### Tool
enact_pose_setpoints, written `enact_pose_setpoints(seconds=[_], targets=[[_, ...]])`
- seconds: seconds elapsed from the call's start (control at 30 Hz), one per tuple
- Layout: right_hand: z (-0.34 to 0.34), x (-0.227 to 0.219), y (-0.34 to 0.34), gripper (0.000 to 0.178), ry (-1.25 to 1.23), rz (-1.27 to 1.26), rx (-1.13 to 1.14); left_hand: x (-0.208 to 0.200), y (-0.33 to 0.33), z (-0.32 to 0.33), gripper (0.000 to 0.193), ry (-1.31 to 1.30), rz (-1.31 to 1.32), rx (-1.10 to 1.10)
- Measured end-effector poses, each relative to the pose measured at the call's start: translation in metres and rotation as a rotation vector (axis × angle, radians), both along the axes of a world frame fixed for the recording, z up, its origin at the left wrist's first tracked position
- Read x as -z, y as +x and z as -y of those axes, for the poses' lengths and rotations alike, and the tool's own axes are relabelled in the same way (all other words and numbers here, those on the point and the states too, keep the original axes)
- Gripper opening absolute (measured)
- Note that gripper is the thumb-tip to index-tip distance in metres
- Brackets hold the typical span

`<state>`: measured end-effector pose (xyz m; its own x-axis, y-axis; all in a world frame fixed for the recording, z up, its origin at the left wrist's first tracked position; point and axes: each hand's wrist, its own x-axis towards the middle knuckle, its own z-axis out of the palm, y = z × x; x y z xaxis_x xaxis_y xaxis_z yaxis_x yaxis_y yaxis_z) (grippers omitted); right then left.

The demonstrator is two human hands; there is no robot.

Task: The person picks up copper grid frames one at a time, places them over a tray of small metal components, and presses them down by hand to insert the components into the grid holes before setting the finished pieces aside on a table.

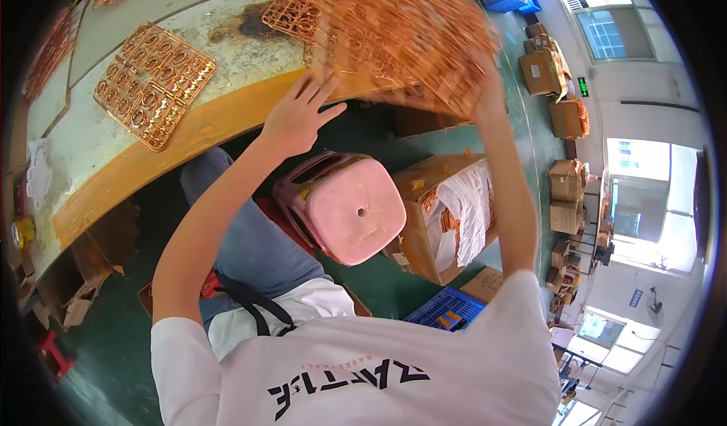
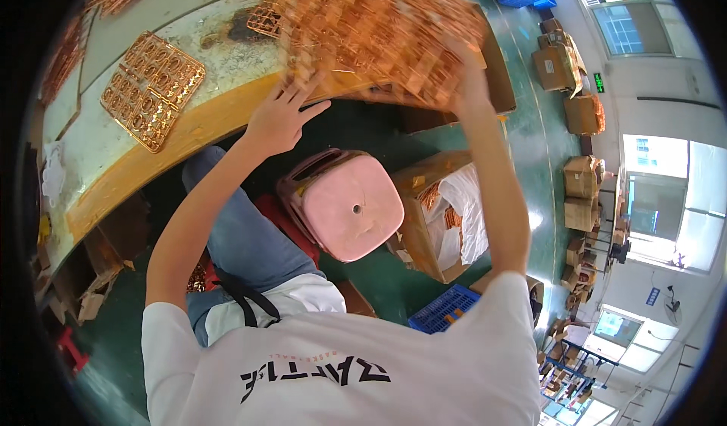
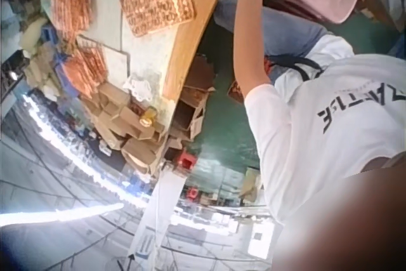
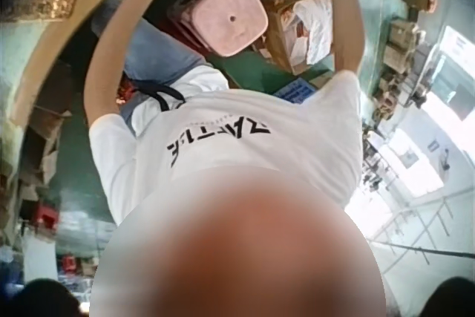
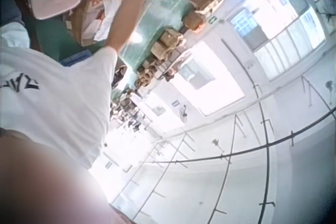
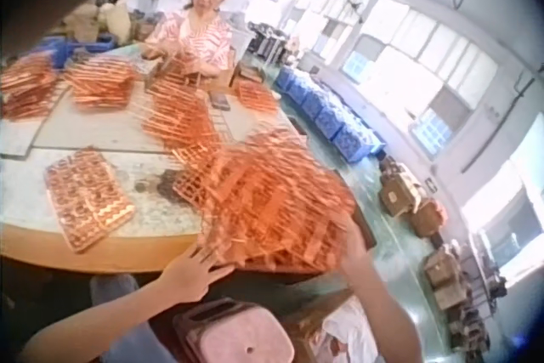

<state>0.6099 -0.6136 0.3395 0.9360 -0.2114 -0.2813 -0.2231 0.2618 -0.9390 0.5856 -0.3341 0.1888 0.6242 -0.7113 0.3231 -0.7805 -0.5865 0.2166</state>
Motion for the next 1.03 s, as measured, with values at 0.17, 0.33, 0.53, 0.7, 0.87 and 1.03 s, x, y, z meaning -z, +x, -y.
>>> enact_pose_setpoints(seconds=[0.17, 0.33, 0.53, 0.7, 0.87, 1.03], targets=[[-0.096, 0.037, 0.077, 0.043, 0.155, -0.052, -0.29, 0.006, 0.006, -0.005, 0.058, -0.027, 0.004, 0.014], [-0.066, 0.033, 0.089, 0.049, -0.609, -0.027, -0.253, 0.002, 0.006, -0.001, 0.059, 0.012, 0.038, -0.032], [0.059, 0.053, -0.014, 0.018, -1.705, 0.604, 0.265, 0.0, 0.003, -0.008, 0.06, 0.077, 0.052, -0.091], [0.203, 0.233, -0.167, 0.016, -1.935, -0.244, -0.283, -0.006, 0.002, 0.004, 0.066, 0.081, 0.126, -0.059], [0.231, 0.322, -0.233, 0.027, -1.613, -0.051, -0.69, -0.015, 0.001, 0.005, 0.044, 0.179, 0.075, -0.075], [0.275, 0.357, -0.218, 0.045, -1.65, 0.063, -1.4, 0.001, 0.002, -0.002, 0.047, 0.115, 0.143, -0.074]])
